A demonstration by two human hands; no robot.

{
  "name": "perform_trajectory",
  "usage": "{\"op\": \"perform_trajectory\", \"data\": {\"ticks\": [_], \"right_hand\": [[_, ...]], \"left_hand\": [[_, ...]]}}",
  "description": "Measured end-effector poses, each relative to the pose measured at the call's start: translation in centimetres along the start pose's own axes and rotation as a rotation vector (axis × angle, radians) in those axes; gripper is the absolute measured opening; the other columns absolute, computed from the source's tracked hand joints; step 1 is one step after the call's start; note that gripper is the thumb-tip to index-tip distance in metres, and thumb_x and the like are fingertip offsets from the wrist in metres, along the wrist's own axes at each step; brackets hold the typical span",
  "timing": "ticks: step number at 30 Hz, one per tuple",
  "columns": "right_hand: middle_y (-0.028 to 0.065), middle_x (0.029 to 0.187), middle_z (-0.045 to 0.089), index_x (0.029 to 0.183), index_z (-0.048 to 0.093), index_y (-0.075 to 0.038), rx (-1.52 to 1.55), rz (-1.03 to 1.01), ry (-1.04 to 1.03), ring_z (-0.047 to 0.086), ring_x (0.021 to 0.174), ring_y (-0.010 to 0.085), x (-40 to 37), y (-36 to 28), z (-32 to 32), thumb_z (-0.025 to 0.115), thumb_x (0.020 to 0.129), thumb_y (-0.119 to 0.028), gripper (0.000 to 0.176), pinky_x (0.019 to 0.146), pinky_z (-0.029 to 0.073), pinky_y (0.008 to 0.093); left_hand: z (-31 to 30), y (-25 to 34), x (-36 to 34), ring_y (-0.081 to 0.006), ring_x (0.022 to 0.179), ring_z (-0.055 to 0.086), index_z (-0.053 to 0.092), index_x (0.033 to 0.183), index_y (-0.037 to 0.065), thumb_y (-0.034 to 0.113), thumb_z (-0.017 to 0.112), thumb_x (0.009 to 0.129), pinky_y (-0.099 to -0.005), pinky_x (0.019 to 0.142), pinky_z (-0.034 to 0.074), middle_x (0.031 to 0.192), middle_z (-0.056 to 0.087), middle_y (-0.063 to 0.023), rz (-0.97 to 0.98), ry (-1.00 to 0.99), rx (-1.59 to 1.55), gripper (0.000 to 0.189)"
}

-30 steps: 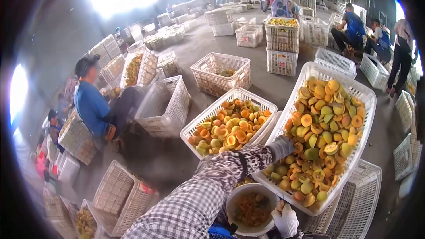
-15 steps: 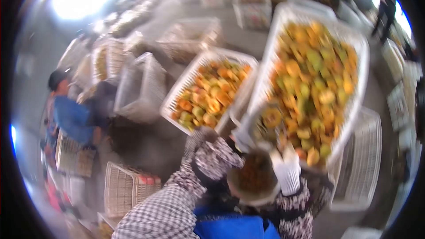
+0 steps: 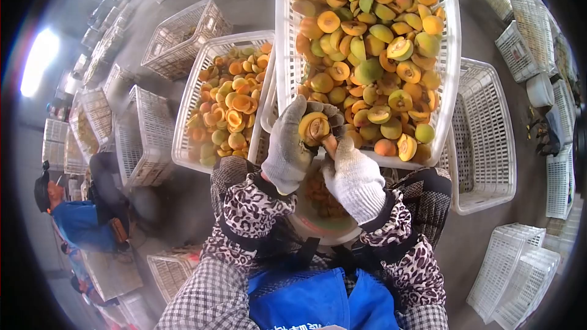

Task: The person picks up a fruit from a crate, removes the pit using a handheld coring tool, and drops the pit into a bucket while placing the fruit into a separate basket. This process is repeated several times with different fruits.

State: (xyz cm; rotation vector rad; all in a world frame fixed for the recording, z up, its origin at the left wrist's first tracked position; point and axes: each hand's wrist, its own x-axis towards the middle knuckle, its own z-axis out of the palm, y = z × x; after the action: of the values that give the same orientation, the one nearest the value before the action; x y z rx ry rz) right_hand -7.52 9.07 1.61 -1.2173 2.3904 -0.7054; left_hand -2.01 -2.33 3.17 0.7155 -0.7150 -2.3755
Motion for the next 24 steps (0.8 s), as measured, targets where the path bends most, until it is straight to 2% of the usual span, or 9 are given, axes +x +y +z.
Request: {"op": "perform_trajectory", "data": {"ticks": [4, 10, 15, 17, 18, 20, 22, 23, 24], "right_hand": [[0.0205, 0.068, 0.058, 0.105, 0.046, -0.001, -0.062, -0.073, -0.008, 0.06, 0.065, 0.0414, -0.1, 0.6, 0.2, 0.057, 0.086, -0.023, 0.031, 0.059, 0.05, 0.0463], [0.0233, 0.075, 0.06, 0.089, 0.056, 0.001, 0.658, 0.14, -0.314, 0.06, 0.077, 0.0439, -0.3, 0.7, -1.2, 0.059, 0.082, -0.024, 0.026, 0.07, 0.05, 0.0462], [0.0258, 0.078, 0.061, 0.095, 0.059, 0.002, 0.371, 0.032, -0.195, 0.06, 0.077, 0.0436, -0.6, 0.4, -1.4, 0.057, 0.082, -0.023, 0.028, 0.071, 0.05, 0.0451], [0.0272, 0.077, 0.06, 0.094, 0.059, 0.002, 0.929, 0.334, -0.586, 0.061, 0.076, 0.0422, -0.1, 0.5, -2.9, 0.058, 0.082, -0.023, 0.028, 0.069, 0.05, 0.0436], [0.0272, 0.077, 0.06, 0.094, 0.059, 0.002, 0.931, 0.332, -0.589, 0.061, 0.076, 0.0422, -0.2, 0.4, -2.7, 0.058, 0.082, -0.023, 0.028, 0.069, 0.05, 0.0436], [0.0217, 0.071, 0.06, 0.092, 0.059, 0.002, 0.507, 0.116, -0.27, 0.062, 0.068, 0.0368, -0.4, 0.8, -0.8, 0.058, 0.082, -0.019, 0.023, 0.06, 0.05, 0.0403], [0.0131, 0.066, 0.057, 0.09, 0.057, 0.0, 0.537, -0.247, 0.172, 0.058, 0.055, 0.028, -0.6, 1.5, 3.6, 0.056, 0.081, -0.014, 0.017, 0.05, 0.046, 0.035], [0.0097, 0.065, 0.056, 0.088, 0.057, -0.002, 0.26, -0.193, 0.063, 0.055, 0.051, 0.024, -0.6, 1.6, 2.5, 0.056, 0.081, -0.014, 0.014, 0.047, 0.044, 0.0337], [0.0097, 0.065, 0.056, 0.088, 0.057, -0.002, 0.26, -0.205, 0.069, 0.055, 0.051, 0.024, -0.3, 1.8, 1.2, 0.056, 0.081, -0.014, 0.014, 0.047, 0.044, 0.0337]], "left_hand": [[-0.6, 0.3, 0.5, -0.0243, 0.075, 0.063, 0.055, 0.096, -0.002, 0.037, 0.042, 0.098, -0.0345, 0.068, 0.055, 0.085, 0.062, -0.0144, 0.021, 0.022, 0.279, 0.041], [0.8, 0.3, -0.1, -0.0206, 0.065, 0.06, 0.055, 0.086, -0.001, 0.031, 0.04, 0.098, -0.0318, 0.06, 0.051, 0.077, 0.059, -0.0124, 0.063, 0.091, 0.433, 0.037], [0.2, -0.2, 0.7, -0.0201, 0.063, 0.059, 0.057, 0.081, -0.002, 0.027, 0.041, 0.097, -0.0312, 0.059, 0.05, 0.073, 0.059, -0.0121, 0.061, 0.086, 0.495, 0.036], [0.1, -0.5, 0.8, -0.0208, 0.055, 0.06, 0.057, 0.081, 0.0, 0.025, 0.051, 0.097, -0.0313, 0.052, 0.051, 0.068, 0.061, -0.0124, 0.107, 0.093, 0.48, 0.03], [0.0, -0.7, 0.9, -0.0208, 0.055, 0.06, 0.057, 0.081, 0.0, 0.025, 0.051, 0.097, -0.0313, 0.052, 0.051, 0.068, 0.061, -0.0124, 0.108, 0.097, 0.482, 0.03], [-0.4, -1.2, 1.3, -0.019, 0.054, 0.058, 0.057, 0.081, 0.0, 0.023, 0.052, 0.096, -0.0299, 0.052, 0.048, 0.069, 0.061, -0.0117, 0.103, 0.084, 0.466, 0.028], [-1.1, -1.5, 1.6, -0.0182, 0.055, 0.057, 0.057, 0.081, 0.0, 0.022, 0.052, 0.096, -0.0296, 0.052, 0.047, 0.069, 0.061, -0.0113, 0.102, 0.051, 0.485, 0.027], [-1.2, -1.4, 1.9, -0.0174, 0.055, 0.056, 0.057, 0.081, 0.001, 0.022, 0.052, 0.096, -0.0292, 0.052, 0.046, 0.069, 0.061, -0.0109, 0.099, 0.014, 0.508, 0.026], [-1.3, -1.4, 1.9, -0.0163, 0.058, 0.056, 0.058, 0.083, 0.0, 0.022, 0.052, 0.096, -0.0286, 0.053, 0.046, 0.069, 0.061, -0.0097, 0.123, 0.029, 0.582, 0.027]]}}
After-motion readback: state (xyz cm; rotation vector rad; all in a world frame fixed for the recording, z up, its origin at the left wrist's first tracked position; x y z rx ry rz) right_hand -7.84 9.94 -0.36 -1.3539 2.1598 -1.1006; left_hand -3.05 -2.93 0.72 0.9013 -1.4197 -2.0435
